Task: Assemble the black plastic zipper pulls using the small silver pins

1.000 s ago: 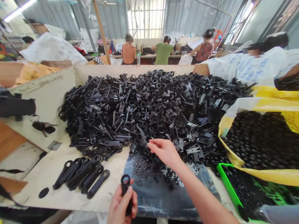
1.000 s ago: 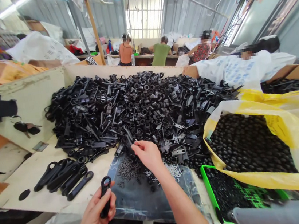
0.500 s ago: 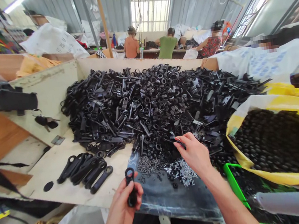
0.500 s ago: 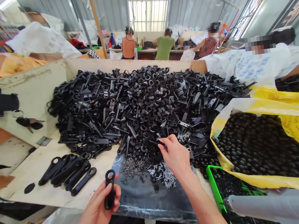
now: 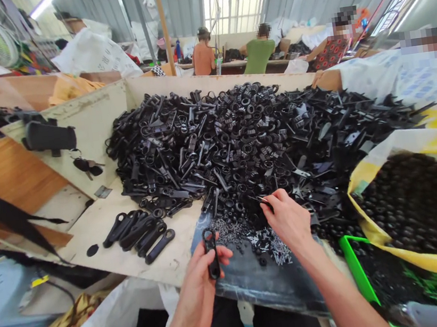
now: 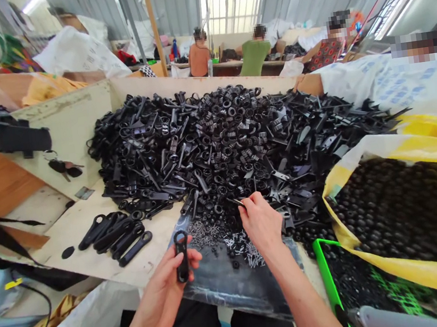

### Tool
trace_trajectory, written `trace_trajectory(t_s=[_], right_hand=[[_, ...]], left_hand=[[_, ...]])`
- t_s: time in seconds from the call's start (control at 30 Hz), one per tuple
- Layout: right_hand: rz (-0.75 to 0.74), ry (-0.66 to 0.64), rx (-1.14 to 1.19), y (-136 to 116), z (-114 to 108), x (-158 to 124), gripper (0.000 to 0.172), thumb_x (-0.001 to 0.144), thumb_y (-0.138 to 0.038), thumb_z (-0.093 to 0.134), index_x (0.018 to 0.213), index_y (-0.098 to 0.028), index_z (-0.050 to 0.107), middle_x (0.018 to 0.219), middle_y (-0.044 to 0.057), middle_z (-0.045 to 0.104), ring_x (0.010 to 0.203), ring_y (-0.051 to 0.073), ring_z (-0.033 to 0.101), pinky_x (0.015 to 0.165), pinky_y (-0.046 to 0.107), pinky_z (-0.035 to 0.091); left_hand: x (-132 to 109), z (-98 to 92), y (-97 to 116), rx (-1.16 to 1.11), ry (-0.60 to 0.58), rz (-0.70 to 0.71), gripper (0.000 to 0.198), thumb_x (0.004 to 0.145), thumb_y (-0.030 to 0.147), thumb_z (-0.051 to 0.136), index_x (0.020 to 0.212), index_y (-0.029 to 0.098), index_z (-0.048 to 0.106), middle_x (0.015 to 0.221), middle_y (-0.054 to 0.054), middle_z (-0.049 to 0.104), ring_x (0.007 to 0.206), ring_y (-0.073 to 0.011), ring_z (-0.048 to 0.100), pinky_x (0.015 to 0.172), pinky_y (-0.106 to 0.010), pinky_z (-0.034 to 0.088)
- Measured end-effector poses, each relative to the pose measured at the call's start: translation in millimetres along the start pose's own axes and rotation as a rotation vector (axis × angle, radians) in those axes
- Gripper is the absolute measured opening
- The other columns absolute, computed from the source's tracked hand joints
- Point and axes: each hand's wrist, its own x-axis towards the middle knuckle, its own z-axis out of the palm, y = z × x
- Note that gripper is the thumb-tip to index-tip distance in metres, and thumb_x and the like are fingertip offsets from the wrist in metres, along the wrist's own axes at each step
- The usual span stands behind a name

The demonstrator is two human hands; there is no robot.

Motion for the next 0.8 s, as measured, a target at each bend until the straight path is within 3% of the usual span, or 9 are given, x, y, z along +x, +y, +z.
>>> trace_trajectory(t_s=[0.07,0.2,0.27,0.33,0.43,0.5,0.6,0.8], right_hand=[[0.003,0.018,0.001,0,1,5,0.021,0.098,-0.028,0.058,0.087,-0.022,0.075,0.095,0.003,0.069,0.074,0.014,0.062,0.055,0.026,0.03],[0.022,0.133,0.072,-6,-15,-2,0.028,0.101,-0.036,0.053,0.091,-0.021,0.075,0.098,0.004,0.073,0.071,0.014,0.065,0.055,0.026,0.035],[-0.018,0.184,0.215,-15,-27,-18,0.028,0.1,-0.041,0.054,0.092,-0.022,0.073,0.082,0.0,0.073,0.057,0.012,0.063,0.054,0.025,0.039],[-0.107,0.113,0.381,-29,-36,-40,0.027,0.1,-0.043,0.054,0.093,-0.022,0.071,0.059,-0.006,0.065,0.042,0.01,0.056,0.049,0.024,0.04],[-0.246,0.029,0.549,-52,-43,-70,0.023,0.102,-0.037,0.052,0.096,-0.023,0.069,0.071,-0.003,0.073,0.049,0.011,0.065,0.051,0.021,0.047],[-0.264,0.042,0.618,-64,-43,-83,0.021,0.102,-0.035,0.053,0.101,-0.023,0.07,0.083,0.001,0.076,0.059,0.013,0.071,0.055,0.021,0.052],[-0.249,0.063,0.671,-74,-40,-91,0.019,0.101,-0.035,0.057,0.106,-0.023,0.071,0.087,0.004,0.075,0.058,0.013,0.069,0.053,0.021,0.053],[-0.286,0.098,0.697,-83,-32,-98,0.02,0.1,-0.033,0.06,0.109,-0.021,0.074,0.088,0.005,0.075,0.061,0.012,0.071,0.054,0.019,0.055]], left_hand=[[-1,-1.7,1,-0.011,0.003,0.004,0.044,0.082,0.037,0.07,0.121,0.018,0.064,0.096,-0.007,0.073,0.087,-0.019,0.056,0.074,-0.031,0.039],[-3,-8.0,3,-0.04,0.05,0.044,0.039,0.084,0.036,0.068,0.119,0.019,0.063,0.1,-0.007,0.073,0.09,-0.0193,0.055,0.076,-0.031,0.039],[-4,-6.7,2,-0.048,0.054,0.081,0.035,0.086,0.035,0.066,0.117,0.019,0.064,0.106,-0.007,0.073,0.093,-0.0195,0.055,0.078,-0.031,0.039],[-4,-1.6,-1,-0.07,0.027,0.102,0.032,0.086,0.031,0.064,0.117,0.02,0.064,0.114,-0.008,0.072,0.099,-0.0199,0.056,0.082,-0.031,0.04],[-4,7.9,-6,-0.151,-0.029,0.102,0.037,0.084,0.026,0.063,0.121,0.021,0.063,0.118,-0.007,0.071,0.106,-0.0217,0.057,0.089,-0.033,0.041],[-5,12.3,-8,-0.192,-0.058,0.104,0.038,0.083,0.023,0.062,0.122,0.022,0.063,0.117,-0.007,0.071,0.109,-0.0228,0.058,0.095,-0.035,0.04],[-10,14.0,-9,-0.201,-0.073,0.111,0.036,0.083,0.022,0.061,0.118,0.022,0.065,0.116,-0.006,0.071,0.112,-0.0229,0.057,0.101,-0.036,0.039],[-20,14.1,-10,-0.223,-0.083,0.057,0.027,0.088,0.024,0.06,0.113,0.023,0.069,0.117,-0.005,0.069,0.11,-0.0213,0.057,0.094,-0.032,0.043]])
